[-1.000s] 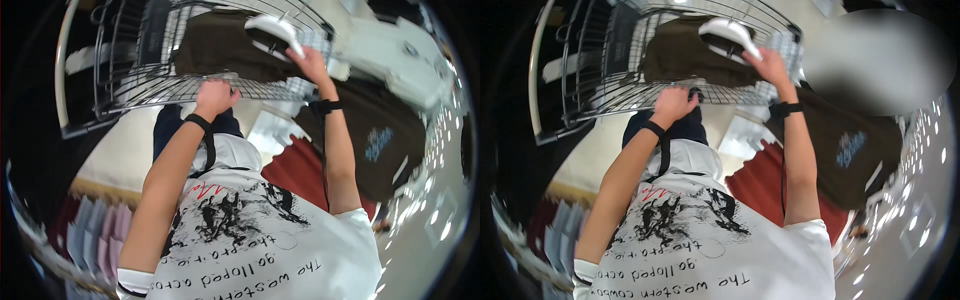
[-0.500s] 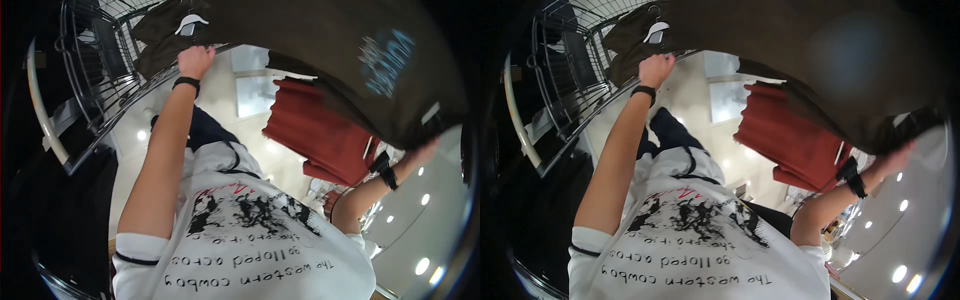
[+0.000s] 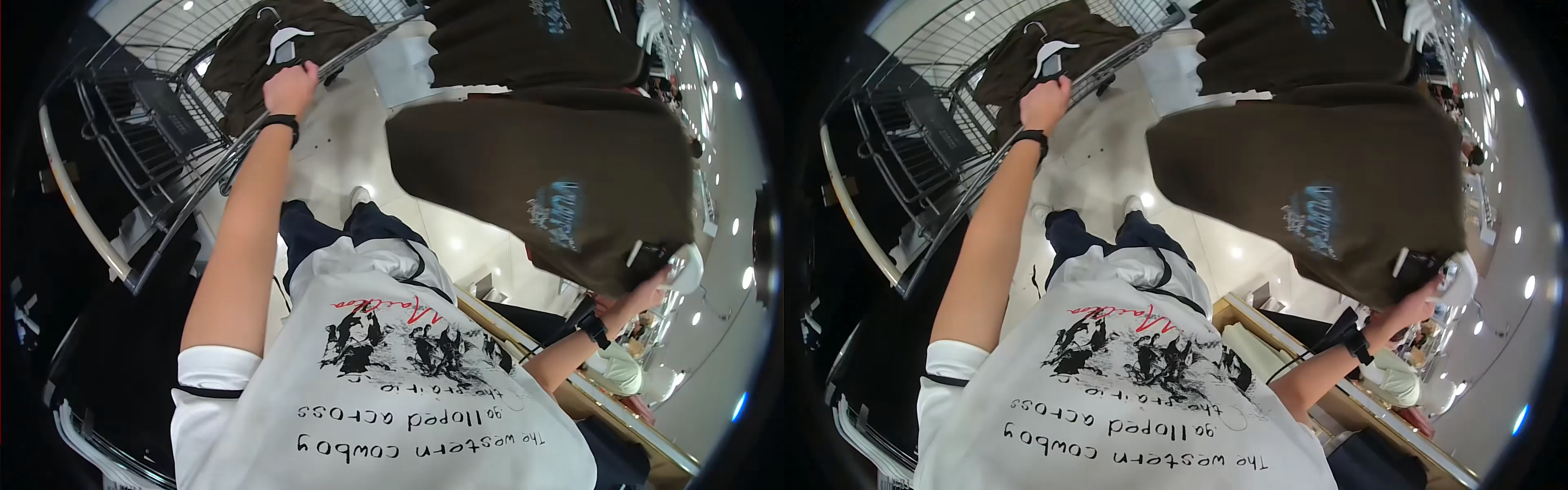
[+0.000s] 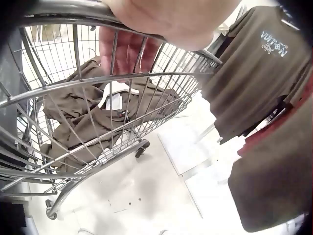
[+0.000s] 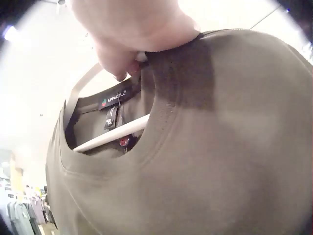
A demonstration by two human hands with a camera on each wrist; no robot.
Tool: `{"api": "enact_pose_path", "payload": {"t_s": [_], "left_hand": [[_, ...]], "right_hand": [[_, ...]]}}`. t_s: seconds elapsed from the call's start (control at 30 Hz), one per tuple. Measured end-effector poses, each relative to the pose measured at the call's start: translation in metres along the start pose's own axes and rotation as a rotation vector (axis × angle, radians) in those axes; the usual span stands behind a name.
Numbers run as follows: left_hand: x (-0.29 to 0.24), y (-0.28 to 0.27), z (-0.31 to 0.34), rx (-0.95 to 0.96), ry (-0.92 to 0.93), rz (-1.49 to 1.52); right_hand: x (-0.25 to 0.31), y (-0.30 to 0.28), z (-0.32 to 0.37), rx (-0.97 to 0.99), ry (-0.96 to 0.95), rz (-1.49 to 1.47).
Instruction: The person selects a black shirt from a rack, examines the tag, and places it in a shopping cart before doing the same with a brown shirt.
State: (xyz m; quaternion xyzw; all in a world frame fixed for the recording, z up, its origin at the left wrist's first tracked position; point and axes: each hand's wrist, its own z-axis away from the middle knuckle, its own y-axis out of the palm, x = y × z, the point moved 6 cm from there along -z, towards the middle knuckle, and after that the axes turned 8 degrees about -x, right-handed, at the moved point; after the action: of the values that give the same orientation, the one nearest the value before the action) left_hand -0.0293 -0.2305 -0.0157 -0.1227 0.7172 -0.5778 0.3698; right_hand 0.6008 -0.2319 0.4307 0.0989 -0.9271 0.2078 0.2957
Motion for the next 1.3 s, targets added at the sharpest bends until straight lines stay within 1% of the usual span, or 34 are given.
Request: {"api": "enact_pose_path", "payload": {"t_s": [0.03, 0.07, 0.1, 0.17, 0.23, 0.3, 0.37, 0.43, 0.47, 0.5, 0.53, 0.57, 0.6, 0.63, 0.67, 0.7, 0.77, 0.83, 0.87, 0.97, 1.0, 1.1, 1.13, 1.23, 1.27, 1.3], "left_hand": [[-0.002, -0.004, 0.0, -0.001, -0.001, -0.004], [-0.004, -0.006, 0.0, 0.015, -0.017, -0.007], [-0.005, -0.005, 0.001, 0.028, -0.011, -0.008], [-0.005, -0.002, 0.001, -0.022, 0.001, -0.012], [-0.012, -0.013, 0.008, -0.015, 0.02, -0.029], [-0.021, -0.023, 0.018, -0.005, 0.09, 0.036], [-0.022, -0.02, 0.027, -0.072, 0.223, 0.048], [-0.033, -0.032, 0.05, -0.244, 0.401, 0.12], [-0.039, -0.036, 0.067, -0.309, 0.394, 0.163], [-0.052, -0.047, 0.089, -0.372, 0.384, 0.207], [-0.057, -0.044, 0.106, -0.344, 0.386, 0.266], [-0.069, -0.048, 0.13, -0.379, 0.389, 0.31], [-0.079, -0.049, 0.15, -0.3, 0.405, 0.38], [-0.091, -0.052, 0.172, -0.234, 0.435, 0.34], [-0.101, -0.052, 0.193, -0.138, 0.455, 0.314], [-0.109, -0.055, 0.213, -0.085, 0.454, 0.281], [-0.117, -0.062, 0.251, 0.029, 0.448, 0.219], [-0.112, -0.063, 0.283, 0.141, 0.431, 0.217], [-0.11, -0.068, 0.297, 0.158, 0.401, 0.208], [-0.092, -0.066, 0.33, 0.129, 0.289, 0.269], [-0.091, -0.067, 0.338, 0.088, 0.277, 0.267], [-0.056, -0.044, 0.379, 0.255, 0.009, 0.51], [-0.05, -0.042, 0.392, 0.23, -0.056, 0.522], [-0.028, -0.034, 0.426, 0.388, -0.132, 0.508], [-0.018, -0.03, 0.438, 0.464, -0.195, 0.527], [-0.005, -0.028, 0.452, 0.501, -0.205, 0.515]], "right_hand": [[-0.01, -0.004, 0.0, 0.023, -0.152, 0.084], [-0.029, -0.003, -0.002, 0.086, -0.132, 0.224], [-0.048, 0.003, -0.003, 0.154, -0.182, 0.349], [-0.067, 0.022, 0.013, 0.258, -0.311, 0.227], [-0.091, 0.041, 0.034, 0.315, -0.351, 0.156], [-0.131, 0.064, 0.056, 0.459, -0.199, 0.046], [-0.155, 0.083, 0.082, 0.481, -0.147, -0.107], [-0.177, 0.104, 0.103, 0.569, 0.023, -0.105], [-0.196, 0.115, 0.112, 0.669, 0.02, -0.029], [-0.178, 0.12, 0.122, 0.699, 0.031, -0.129], [-0.177, 0.123, 0.133, 0.732, 0.009, -0.191], [-0.175, 0.137, 0.143, 0.754, -0.023, -0.277], [-0.173, 0.148, 0.153, 0.808, -0.123, -0.304], [-0.17, 0.152, 0.164, 0.872, -0.223, -0.319], [-0.162, 0.157, 0.175, 0.909, -0.258, -0.41], [-0.143, 0.159, 0.183, 0.881, -0.428, -0.519], [-0.122, 0.157, 0.198, 1.02, -0.514, -0.581], [-0.119, 0.16, 0.217, 1.098, -0.509, -0.648], [-0.117, 0.159, 0.224, 1.139, -0.506, -0.685], [-0.114, 0.158, 0.245, 1.247, -0.468, -0.767], [-0.118, 0.157, 0.252, 1.276, -0.457, -0.779], [-0.134, 0.145, 0.271, 1.378, -0.425, -0.745], [-0.137, 0.14, 0.277, 1.417, -0.421, -0.738], [-0.142, 0.122, 0.304, 1.524, -0.469, -0.694], [-0.144, 0.112, 0.314, 1.557, -0.49, -0.663], [-0.146, 0.102, 0.323, 1.591, -0.513, -0.63]]}}
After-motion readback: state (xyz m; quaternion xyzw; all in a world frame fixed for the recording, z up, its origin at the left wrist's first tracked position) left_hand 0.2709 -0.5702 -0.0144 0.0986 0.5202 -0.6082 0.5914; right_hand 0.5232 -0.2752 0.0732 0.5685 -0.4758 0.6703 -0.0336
